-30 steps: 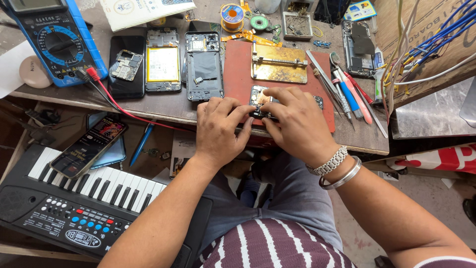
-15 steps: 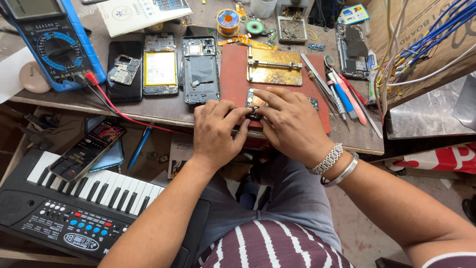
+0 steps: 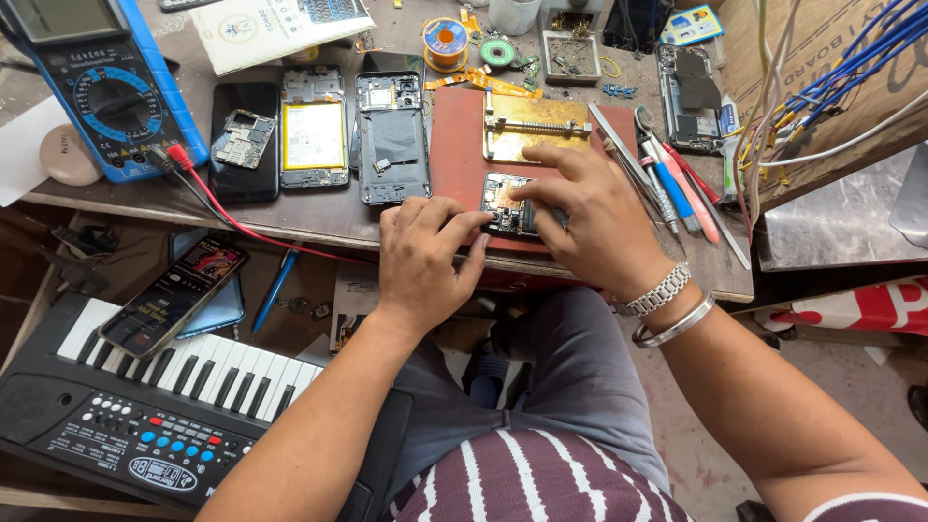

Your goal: The person repairs a disassembled smartphone at a workbench. They handle small internal components on the phone body, press a part into place, flip the phone over to work on its back, and use tweezers to adjust components inside the phone.

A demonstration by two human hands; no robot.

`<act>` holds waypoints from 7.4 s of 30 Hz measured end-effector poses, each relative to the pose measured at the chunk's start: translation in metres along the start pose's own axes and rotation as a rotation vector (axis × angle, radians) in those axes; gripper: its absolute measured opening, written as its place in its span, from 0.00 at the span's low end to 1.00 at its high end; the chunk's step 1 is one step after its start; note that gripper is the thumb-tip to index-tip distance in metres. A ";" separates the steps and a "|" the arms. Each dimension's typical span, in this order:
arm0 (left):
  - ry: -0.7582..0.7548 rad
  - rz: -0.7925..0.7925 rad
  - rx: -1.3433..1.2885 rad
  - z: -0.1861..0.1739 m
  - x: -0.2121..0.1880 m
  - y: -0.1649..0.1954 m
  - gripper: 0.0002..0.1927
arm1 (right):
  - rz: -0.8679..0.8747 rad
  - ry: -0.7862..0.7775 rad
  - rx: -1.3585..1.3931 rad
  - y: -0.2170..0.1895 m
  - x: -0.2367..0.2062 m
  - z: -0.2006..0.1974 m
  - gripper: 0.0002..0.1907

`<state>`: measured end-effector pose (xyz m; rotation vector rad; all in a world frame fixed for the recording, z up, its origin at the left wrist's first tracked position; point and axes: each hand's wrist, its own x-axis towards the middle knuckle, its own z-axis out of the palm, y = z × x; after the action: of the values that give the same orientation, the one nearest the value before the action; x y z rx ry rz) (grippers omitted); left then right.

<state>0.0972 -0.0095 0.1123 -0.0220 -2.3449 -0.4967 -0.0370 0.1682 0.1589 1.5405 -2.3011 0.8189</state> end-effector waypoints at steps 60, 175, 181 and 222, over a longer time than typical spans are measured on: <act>0.076 -0.075 -0.185 0.007 0.002 0.005 0.23 | 0.631 -0.203 0.782 0.068 -0.030 -0.014 0.31; -0.090 -0.561 -1.598 0.051 -0.017 -0.008 0.19 | 0.594 0.369 0.863 0.057 -0.029 0.055 0.10; -0.154 -0.557 -1.646 0.046 -0.017 -0.005 0.23 | 0.482 0.296 0.795 0.047 0.012 0.027 0.10; -0.364 -0.709 -1.643 0.059 -0.018 0.003 0.28 | 0.261 -0.333 0.269 0.000 0.137 0.075 0.17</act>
<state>0.0725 0.0166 0.0621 -0.0459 -1.4939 -2.7331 -0.0855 0.0198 0.1670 1.6075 -2.7743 1.0405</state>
